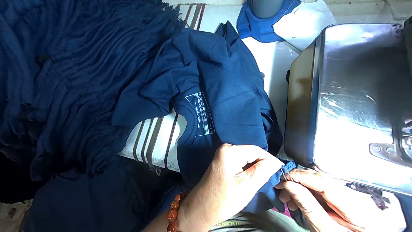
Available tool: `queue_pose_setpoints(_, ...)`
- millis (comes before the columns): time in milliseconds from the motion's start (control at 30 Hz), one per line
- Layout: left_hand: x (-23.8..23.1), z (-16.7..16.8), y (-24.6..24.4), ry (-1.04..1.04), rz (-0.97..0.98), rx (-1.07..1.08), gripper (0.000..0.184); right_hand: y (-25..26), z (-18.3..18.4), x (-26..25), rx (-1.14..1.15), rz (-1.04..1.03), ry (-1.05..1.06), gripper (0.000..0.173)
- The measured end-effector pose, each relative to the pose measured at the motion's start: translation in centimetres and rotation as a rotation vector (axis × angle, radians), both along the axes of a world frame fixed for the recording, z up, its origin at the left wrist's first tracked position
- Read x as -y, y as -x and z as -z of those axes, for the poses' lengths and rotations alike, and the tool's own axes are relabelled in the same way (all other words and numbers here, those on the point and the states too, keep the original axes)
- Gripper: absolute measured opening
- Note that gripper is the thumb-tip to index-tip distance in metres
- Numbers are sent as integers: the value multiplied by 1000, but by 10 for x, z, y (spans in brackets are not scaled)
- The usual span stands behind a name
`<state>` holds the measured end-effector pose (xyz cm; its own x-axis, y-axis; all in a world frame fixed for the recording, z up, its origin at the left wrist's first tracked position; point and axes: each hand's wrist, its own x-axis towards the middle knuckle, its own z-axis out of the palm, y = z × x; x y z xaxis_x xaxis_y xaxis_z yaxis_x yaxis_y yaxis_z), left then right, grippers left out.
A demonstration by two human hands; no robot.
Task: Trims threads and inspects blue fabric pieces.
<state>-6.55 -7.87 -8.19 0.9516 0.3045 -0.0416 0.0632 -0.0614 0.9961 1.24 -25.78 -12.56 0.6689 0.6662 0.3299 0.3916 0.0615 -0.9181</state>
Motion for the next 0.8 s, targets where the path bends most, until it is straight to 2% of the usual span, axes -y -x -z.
queue_pose_setpoints(267, -2, 2, 1, -35, 93, 132, 14, 4, -12, -6, -254, -15, -77, 9)
queue_pose_setpoints(333, -1, 5, 4, -127, 84, 185, 13, 4, -12, -6, -274, -21, -97, 9)
queue_pose_setpoints(433, 0, 8, 4, -296, 32, 256, 11, 3, -8, -7, -228, -18, -107, 10)
queue_pose_setpoints(533, 0, 6, 2, -381, 12, 287, 10, 2, -8, -8, -188, -6, -102, 11)
queue_pose_setpoints(700, 2, 6, 1, -463, -31, 243, 10, 1, -7, -5, -87, -52, -98, 14)
queue_pose_setpoints(800, 4, 6, 2, -440, -41, 225, 10, 1, -8, -4, -15, -65, -106, 15)
